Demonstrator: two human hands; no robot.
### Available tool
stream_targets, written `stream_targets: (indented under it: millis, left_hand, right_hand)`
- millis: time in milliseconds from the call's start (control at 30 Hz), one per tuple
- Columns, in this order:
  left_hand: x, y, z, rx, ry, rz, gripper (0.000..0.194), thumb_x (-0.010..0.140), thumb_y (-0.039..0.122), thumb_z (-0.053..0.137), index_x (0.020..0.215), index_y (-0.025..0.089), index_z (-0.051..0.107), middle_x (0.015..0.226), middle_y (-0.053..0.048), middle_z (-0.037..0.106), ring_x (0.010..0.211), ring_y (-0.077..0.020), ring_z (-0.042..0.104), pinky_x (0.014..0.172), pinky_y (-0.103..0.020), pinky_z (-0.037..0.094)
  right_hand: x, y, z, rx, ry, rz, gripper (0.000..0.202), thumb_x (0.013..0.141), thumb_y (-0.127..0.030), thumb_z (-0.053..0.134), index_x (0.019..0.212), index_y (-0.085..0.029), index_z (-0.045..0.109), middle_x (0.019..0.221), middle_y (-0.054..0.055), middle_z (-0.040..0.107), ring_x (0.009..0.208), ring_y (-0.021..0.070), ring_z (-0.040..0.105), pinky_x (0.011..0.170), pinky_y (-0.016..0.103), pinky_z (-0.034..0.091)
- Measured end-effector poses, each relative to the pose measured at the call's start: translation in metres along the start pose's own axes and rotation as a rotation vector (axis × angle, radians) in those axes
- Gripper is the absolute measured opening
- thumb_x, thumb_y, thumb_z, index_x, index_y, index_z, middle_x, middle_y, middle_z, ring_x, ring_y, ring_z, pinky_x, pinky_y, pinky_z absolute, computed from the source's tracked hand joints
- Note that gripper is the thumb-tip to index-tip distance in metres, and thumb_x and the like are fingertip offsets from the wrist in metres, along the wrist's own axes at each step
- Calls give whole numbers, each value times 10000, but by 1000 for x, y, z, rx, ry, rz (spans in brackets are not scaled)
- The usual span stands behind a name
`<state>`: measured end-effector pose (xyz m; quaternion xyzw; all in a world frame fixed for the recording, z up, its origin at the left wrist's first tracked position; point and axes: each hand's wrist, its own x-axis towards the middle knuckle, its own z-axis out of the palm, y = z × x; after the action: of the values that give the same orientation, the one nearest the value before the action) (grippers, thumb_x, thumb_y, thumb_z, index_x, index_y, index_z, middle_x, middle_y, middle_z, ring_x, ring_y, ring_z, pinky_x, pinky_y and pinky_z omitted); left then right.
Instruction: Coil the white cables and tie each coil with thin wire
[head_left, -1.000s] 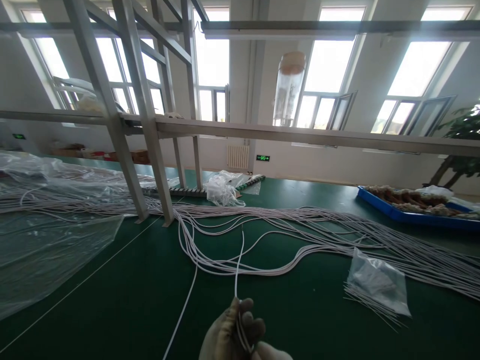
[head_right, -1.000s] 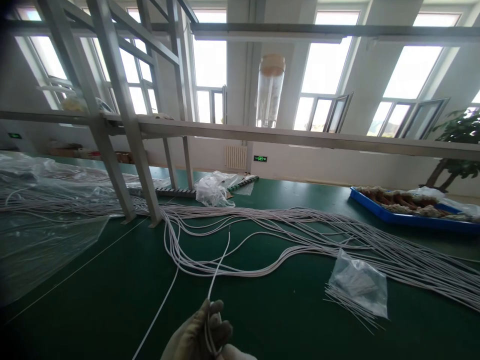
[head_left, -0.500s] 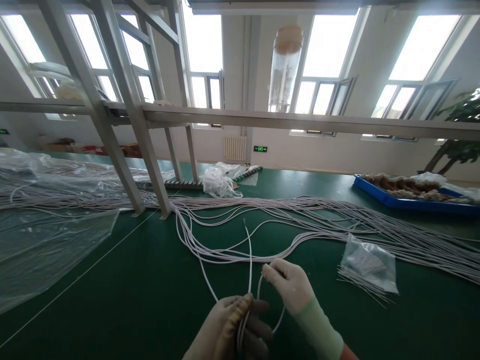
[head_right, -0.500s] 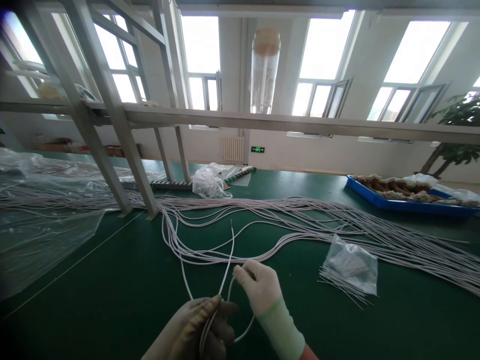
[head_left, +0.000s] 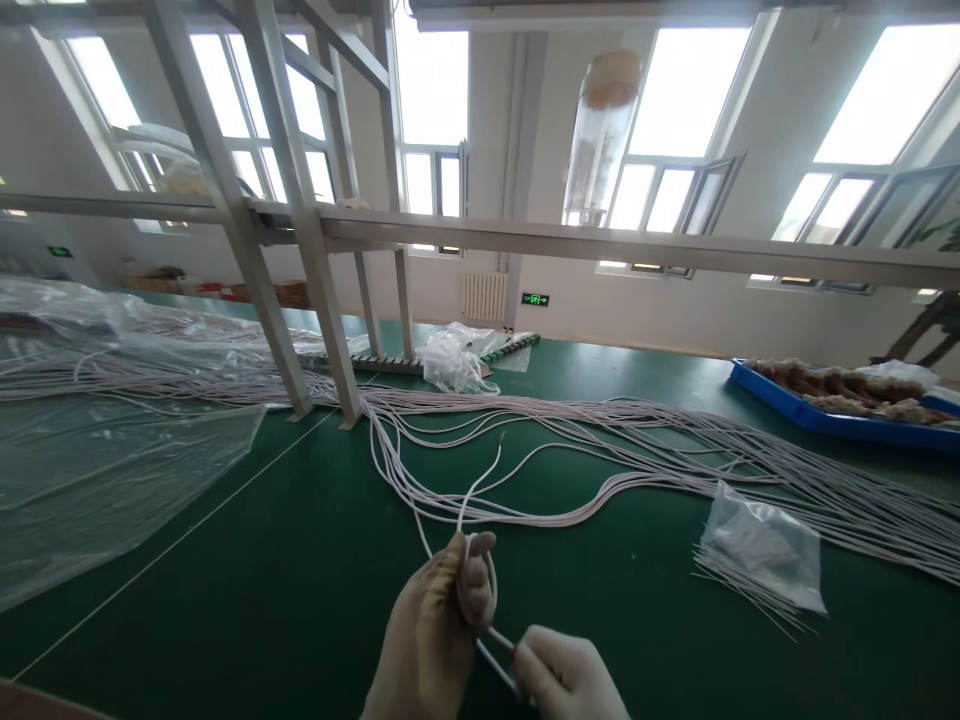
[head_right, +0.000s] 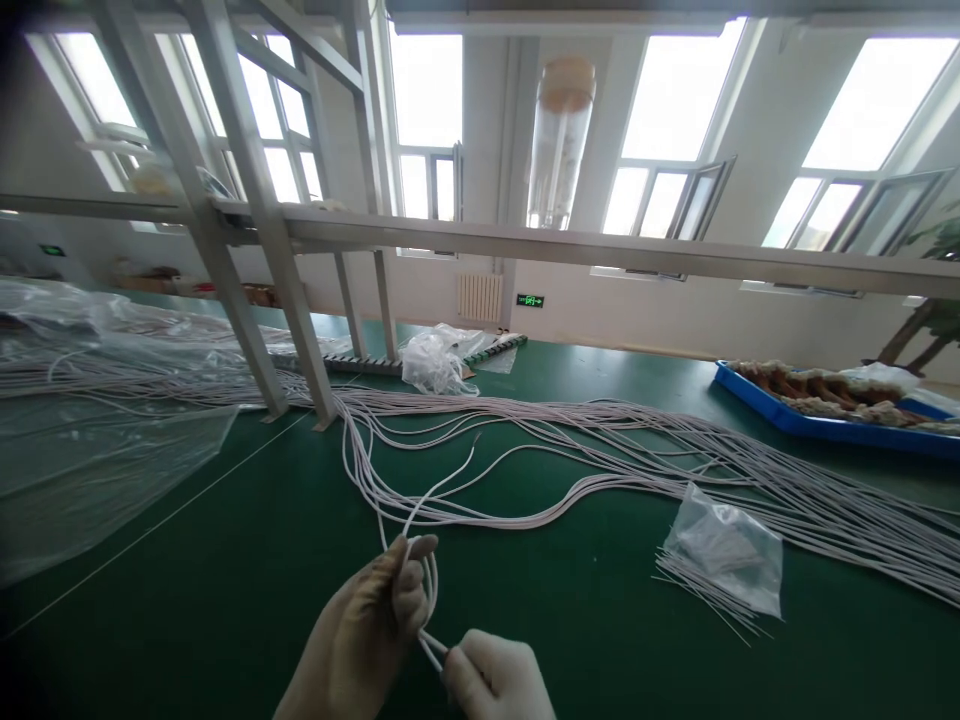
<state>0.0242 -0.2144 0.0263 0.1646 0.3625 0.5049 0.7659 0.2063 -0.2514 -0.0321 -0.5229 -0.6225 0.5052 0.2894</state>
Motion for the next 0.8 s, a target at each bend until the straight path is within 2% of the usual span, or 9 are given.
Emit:
stream_targets:
  millis: [67,133,233,333,433,533,667,800]
  left_hand:
    - [-3,8,-1,-75,-58,-13,226,1012,218,518,1085,63,666,680,1,594,496,-71,508,510,-183,426]
    - [-7,15,-2,14,-114,-37,269,989,323,592,1023,77,698,663,4,594,453,-61,456,470,-185,384]
    - [-15,20,-3,311,-181,-73,291,847,383,792,953,115,751,727,-67,713,506,-108,556,487,-207,409]
    - [-20,21,3,473,-241,-136,402,765,420,857,1005,113,757,791,-106,771,546,-145,630,498,-222,427]
    - [-23,20,11,519,-135,-174,382,848,401,776,1066,89,732,929,-149,796,665,-196,709,595,-265,486]
    - [-19,15,15,509,19,-177,337,905,389,700,1027,75,720,937,-155,789,769,-257,737,655,-320,511]
    - [-11,3,11,460,138,-55,279,829,346,789,977,120,720,937,-123,783,897,-311,720,761,-391,535]
    - [-10,-2,8,231,187,63,196,844,235,766,1019,166,710,988,-117,782,1000,-314,715,884,-435,535]
  right_hand:
    - [9,2,-16,24,8,59,452,904,-599,558,691,-201,539,639,-22,501,621,165,486,578,264,377]
    - [21,-3,-34,29,55,61,415,855,-564,652,684,-201,544,633,-38,488,611,159,470,586,268,400]
    - [39,-25,-54,-21,123,-12,339,821,-453,730,691,-197,550,655,-44,508,618,158,482,604,280,449]
    - [49,-55,-60,-156,150,-65,279,864,-374,718,710,-196,568,702,-34,551,644,159,526,624,274,480]
    - [48,-77,-52,-284,200,-102,252,969,-367,608,789,-192,631,757,3,606,680,185,578,636,294,505]
    - [37,-86,-35,-338,224,-101,258,1027,-301,497,854,-194,655,820,47,661,730,219,637,687,339,544]
    - [23,-76,-4,-384,188,-58,205,1010,-247,511,877,-214,664,848,71,694,752,253,675,693,365,563]
    - [17,-51,29,-433,254,-190,219,1013,-258,500,884,-235,676,833,77,702,714,255,668,651,332,516]
